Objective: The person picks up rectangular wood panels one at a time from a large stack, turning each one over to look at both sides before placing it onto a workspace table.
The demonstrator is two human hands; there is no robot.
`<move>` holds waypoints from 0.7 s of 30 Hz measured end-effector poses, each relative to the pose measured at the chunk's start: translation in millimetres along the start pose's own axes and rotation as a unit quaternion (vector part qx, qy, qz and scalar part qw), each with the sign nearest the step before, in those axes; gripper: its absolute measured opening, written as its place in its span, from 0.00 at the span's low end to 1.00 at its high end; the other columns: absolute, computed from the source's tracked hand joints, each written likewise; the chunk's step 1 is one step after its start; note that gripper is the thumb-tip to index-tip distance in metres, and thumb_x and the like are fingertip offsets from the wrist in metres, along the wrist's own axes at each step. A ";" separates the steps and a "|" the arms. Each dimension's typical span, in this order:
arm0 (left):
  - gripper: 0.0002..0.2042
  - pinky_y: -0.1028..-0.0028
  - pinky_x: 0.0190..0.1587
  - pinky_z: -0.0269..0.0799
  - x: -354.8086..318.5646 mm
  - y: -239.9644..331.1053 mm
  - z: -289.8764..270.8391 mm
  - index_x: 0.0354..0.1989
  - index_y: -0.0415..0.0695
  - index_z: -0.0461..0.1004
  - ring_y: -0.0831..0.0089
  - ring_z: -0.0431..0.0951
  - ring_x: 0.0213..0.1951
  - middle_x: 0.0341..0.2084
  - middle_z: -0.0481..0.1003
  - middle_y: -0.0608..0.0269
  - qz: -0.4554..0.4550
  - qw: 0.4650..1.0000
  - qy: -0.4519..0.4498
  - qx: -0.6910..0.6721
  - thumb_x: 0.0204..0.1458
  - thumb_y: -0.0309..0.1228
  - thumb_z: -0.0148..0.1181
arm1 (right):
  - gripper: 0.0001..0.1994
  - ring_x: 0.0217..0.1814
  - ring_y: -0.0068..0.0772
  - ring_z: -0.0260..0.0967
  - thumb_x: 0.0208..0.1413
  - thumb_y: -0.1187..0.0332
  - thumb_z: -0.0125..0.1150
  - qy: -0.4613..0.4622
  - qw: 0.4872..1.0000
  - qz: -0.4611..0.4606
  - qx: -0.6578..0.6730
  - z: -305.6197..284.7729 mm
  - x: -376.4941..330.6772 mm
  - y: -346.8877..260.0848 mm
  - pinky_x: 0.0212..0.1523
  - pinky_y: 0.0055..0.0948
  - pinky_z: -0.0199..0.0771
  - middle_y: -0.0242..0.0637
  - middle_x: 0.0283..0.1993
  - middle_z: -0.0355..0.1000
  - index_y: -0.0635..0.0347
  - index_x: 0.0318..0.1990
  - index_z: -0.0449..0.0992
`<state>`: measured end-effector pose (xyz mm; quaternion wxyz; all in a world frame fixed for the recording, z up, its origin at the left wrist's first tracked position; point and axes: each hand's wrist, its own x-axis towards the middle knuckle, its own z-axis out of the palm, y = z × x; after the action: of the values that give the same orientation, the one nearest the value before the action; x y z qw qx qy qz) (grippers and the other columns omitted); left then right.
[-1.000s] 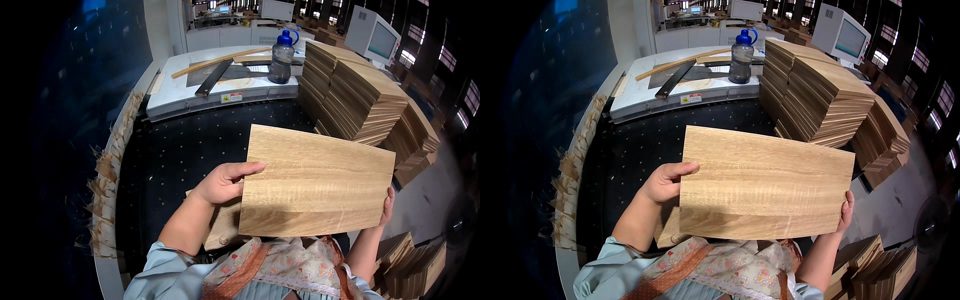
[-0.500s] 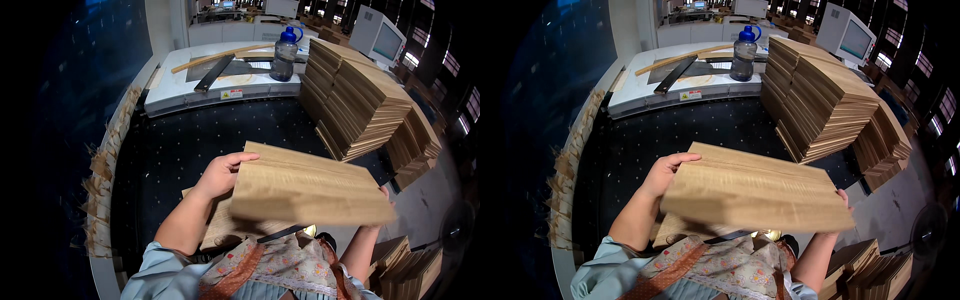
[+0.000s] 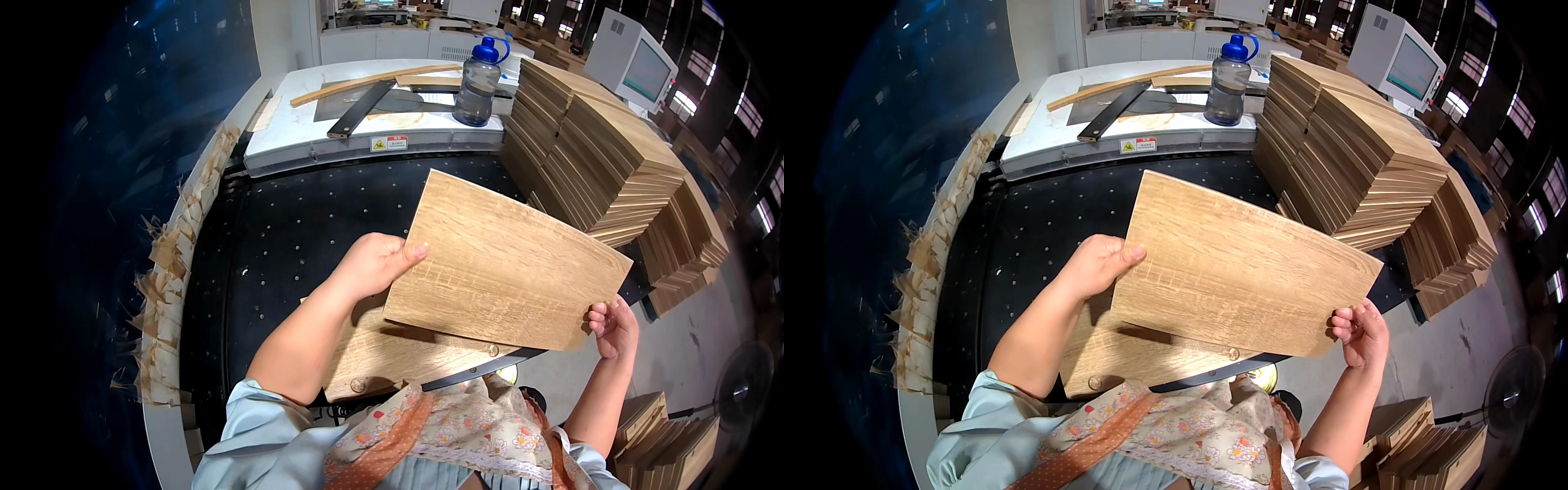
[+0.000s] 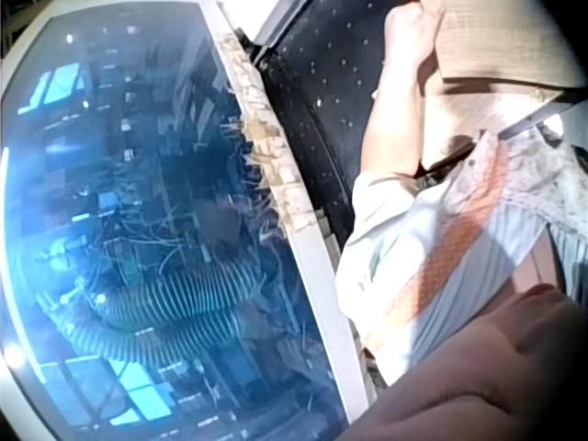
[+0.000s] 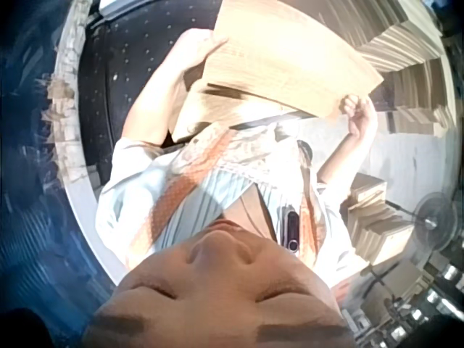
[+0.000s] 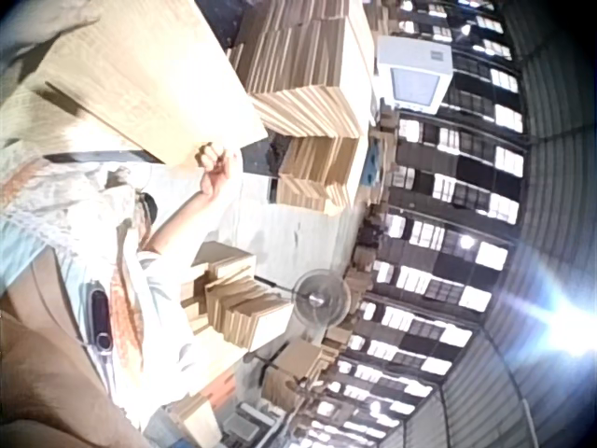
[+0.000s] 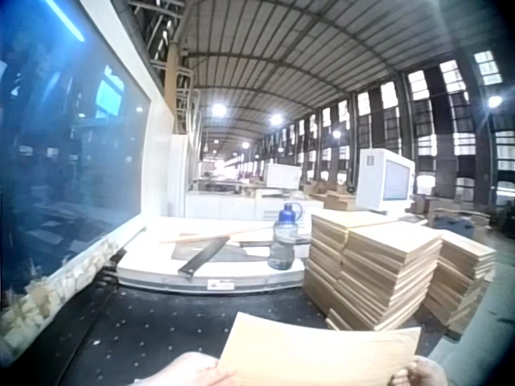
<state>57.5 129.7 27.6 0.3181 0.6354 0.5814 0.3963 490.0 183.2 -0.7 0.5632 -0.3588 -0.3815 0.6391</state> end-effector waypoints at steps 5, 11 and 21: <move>0.28 0.74 0.33 0.71 10.7 -5.9 2.0 0.26 0.33 0.77 0.72 0.76 0.26 0.20 0.76 0.53 0.000 0.995 0.008 -0.096 0.51 0.54 0.54 | 0.16 0.28 0.34 0.76 0.56 0.68 0.50 0.006 1.000 0.007 0.008 -3.7 0.7 2.9 0.25 0.24 0.79 0.46 0.32 0.75 0.71 0.48 0.65; 0.27 0.75 0.34 0.71 16.2 1.3 5.0 0.28 0.31 0.77 0.73 0.76 0.28 0.23 0.77 0.54 -0.028 0.985 -0.005 -0.171 0.51 0.51 0.56 | 0.16 0.27 0.34 0.76 0.57 0.67 0.49 0.000 1.000 0.008 0.026 -6.6 -1.1 0.6 0.24 0.24 0.79 0.46 0.31 0.75 0.72 0.48 0.65; 0.21 0.74 0.35 0.72 13.7 3.8 3.2 0.33 0.30 0.76 0.71 0.77 0.31 0.29 0.77 0.51 -0.080 0.934 0.011 -0.348 0.51 0.43 0.59 | 0.22 0.26 0.38 0.76 0.55 0.67 0.49 -0.081 0.996 0.044 -0.022 0.8 -4.7 -5.5 0.24 0.26 0.80 0.52 0.31 0.74 0.76 0.52 0.59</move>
<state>62.3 143.0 31.1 0.5437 0.4321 0.4589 0.5542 492.2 178.9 4.7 0.4940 -0.3345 -0.4239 0.6815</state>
